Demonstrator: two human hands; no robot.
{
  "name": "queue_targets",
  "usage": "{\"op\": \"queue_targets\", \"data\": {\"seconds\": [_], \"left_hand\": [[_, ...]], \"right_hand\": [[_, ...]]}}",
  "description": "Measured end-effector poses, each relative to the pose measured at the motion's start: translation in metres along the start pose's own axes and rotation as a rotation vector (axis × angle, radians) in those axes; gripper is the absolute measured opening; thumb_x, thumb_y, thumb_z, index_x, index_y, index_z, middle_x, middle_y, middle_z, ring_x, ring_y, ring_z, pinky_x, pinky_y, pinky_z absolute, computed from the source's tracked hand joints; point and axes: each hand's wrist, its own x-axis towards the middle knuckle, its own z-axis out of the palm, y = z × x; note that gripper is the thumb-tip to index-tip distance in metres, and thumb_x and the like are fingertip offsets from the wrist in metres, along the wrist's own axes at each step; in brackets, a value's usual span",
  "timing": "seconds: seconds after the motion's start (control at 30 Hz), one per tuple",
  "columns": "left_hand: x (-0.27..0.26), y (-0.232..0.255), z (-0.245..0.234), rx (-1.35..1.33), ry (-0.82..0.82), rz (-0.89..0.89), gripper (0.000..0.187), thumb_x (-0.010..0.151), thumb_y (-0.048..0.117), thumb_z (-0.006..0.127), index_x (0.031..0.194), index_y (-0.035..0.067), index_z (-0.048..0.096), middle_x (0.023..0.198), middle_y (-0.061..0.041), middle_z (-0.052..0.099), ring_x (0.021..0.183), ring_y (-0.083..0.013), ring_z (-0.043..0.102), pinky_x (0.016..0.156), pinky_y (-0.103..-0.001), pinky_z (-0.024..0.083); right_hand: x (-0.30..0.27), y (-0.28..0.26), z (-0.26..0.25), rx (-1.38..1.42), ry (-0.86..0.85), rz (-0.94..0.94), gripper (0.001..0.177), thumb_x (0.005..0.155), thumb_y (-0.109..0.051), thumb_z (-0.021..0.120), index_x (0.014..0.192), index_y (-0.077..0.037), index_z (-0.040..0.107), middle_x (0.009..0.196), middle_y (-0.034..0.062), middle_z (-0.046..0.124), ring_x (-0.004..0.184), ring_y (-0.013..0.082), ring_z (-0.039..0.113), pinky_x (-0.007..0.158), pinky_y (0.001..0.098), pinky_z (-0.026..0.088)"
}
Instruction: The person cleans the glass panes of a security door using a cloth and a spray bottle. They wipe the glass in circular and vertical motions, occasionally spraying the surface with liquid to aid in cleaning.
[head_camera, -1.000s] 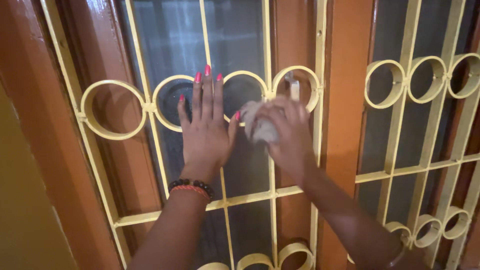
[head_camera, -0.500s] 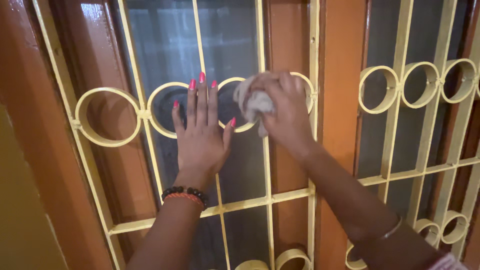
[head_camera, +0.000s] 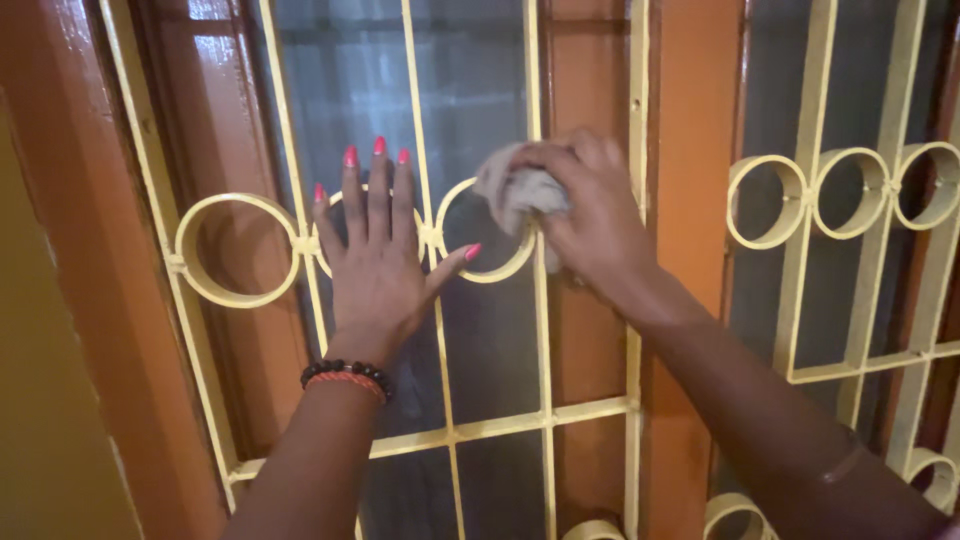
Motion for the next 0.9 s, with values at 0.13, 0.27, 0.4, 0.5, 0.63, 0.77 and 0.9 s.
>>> {"op": "queue_targets", "data": {"seconds": [0.13, 0.27, 0.4, 0.5, 0.63, 0.77, 0.9], "left_hand": [[-0.001, -0.006, 0.004, -0.020, -0.040, 0.024, 0.120, 0.079, 0.085, 0.053, 0.163, 0.005, 0.021, 0.170, -0.016, 0.015, 0.159, -0.0337, 0.003, 0.123, -0.064, 0.001], [0.000, -0.016, 0.002, 0.091, -0.129, 0.059, 0.137, 0.060, 0.084, 0.067, 0.163, 0.008, 0.020, 0.172, -0.014, 0.011, 0.158, -0.0326, 0.000, 0.122, -0.062, 0.001], [0.003, -0.014, 0.002, -0.011, -0.187, 0.032, 0.148, 0.049, 0.083, 0.074, 0.161, 0.006, 0.015, 0.169, -0.014, 0.006, 0.155, -0.0342, -0.005, 0.119, -0.064, -0.003], [0.002, -0.013, 0.002, 0.028, -0.210, 0.029, 0.145, 0.053, 0.085, 0.073, 0.161, 0.007, 0.014, 0.170, -0.015, 0.005, 0.156, -0.0353, -0.006, 0.119, -0.065, -0.004], [0.002, -0.012, 0.002, 0.033, -0.205, 0.024, 0.146, 0.053, 0.085, 0.073, 0.161, 0.007, 0.014, 0.170, -0.015, 0.005, 0.156, -0.0345, -0.005, 0.119, -0.066, -0.003], [-0.003, -0.012, 0.003, -0.012, -0.159, 0.035, 0.145, 0.054, 0.084, 0.073, 0.162, 0.006, 0.016, 0.171, -0.014, 0.006, 0.158, -0.0343, -0.004, 0.122, -0.067, -0.003], [0.000, -0.012, 0.003, -0.005, -0.181, 0.031, 0.145, 0.056, 0.083, 0.075, 0.161, 0.004, 0.014, 0.171, -0.016, 0.004, 0.157, -0.0348, -0.007, 0.120, -0.068, -0.004]], "right_hand": [[0.011, -0.023, 0.034, -0.240, 0.095, -0.127, 0.055, 0.071, -0.002, 0.073, 0.124, -0.014, 0.071, 0.119, 0.0100, 0.062, 0.116, 0.0362, 0.053, 0.098, 0.0497, 0.040], [-0.004, -0.049, 0.053, -0.162, 0.040, -0.198, 0.058, 0.071, -0.007, 0.078, 0.128, -0.011, 0.068, 0.123, 0.0117, 0.059, 0.119, 0.0350, 0.053, 0.102, 0.0494, 0.043], [-0.001, -0.051, 0.052, -0.103, -0.017, -0.143, 0.055, 0.074, -0.004, 0.078, 0.127, -0.014, 0.067, 0.127, 0.0079, 0.060, 0.121, 0.0313, 0.055, 0.103, 0.0443, 0.047], [0.025, -0.035, 0.038, -0.218, -0.145, -0.170, 0.055, 0.060, 0.000, 0.075, 0.112, -0.017, 0.074, 0.116, 0.0080, 0.063, 0.110, 0.0344, 0.056, 0.089, 0.0486, 0.046], [0.027, -0.017, 0.020, -0.209, -0.048, -0.114, 0.045, 0.072, 0.005, 0.071, 0.110, -0.019, 0.076, 0.117, 0.0050, 0.065, 0.115, 0.0316, 0.058, 0.097, 0.0458, 0.048], [0.003, -0.012, 0.006, -0.170, -0.021, -0.077, 0.032, 0.079, -0.002, 0.074, 0.107, -0.019, 0.076, 0.117, 0.0060, 0.067, 0.112, 0.0325, 0.058, 0.098, 0.0454, 0.047], [-0.027, -0.031, 0.006, -0.184, -0.091, -0.205, 0.040, 0.059, -0.009, 0.073, 0.098, -0.017, 0.075, 0.110, 0.0090, 0.068, 0.110, 0.0345, 0.059, 0.098, 0.0501, 0.044]]}}
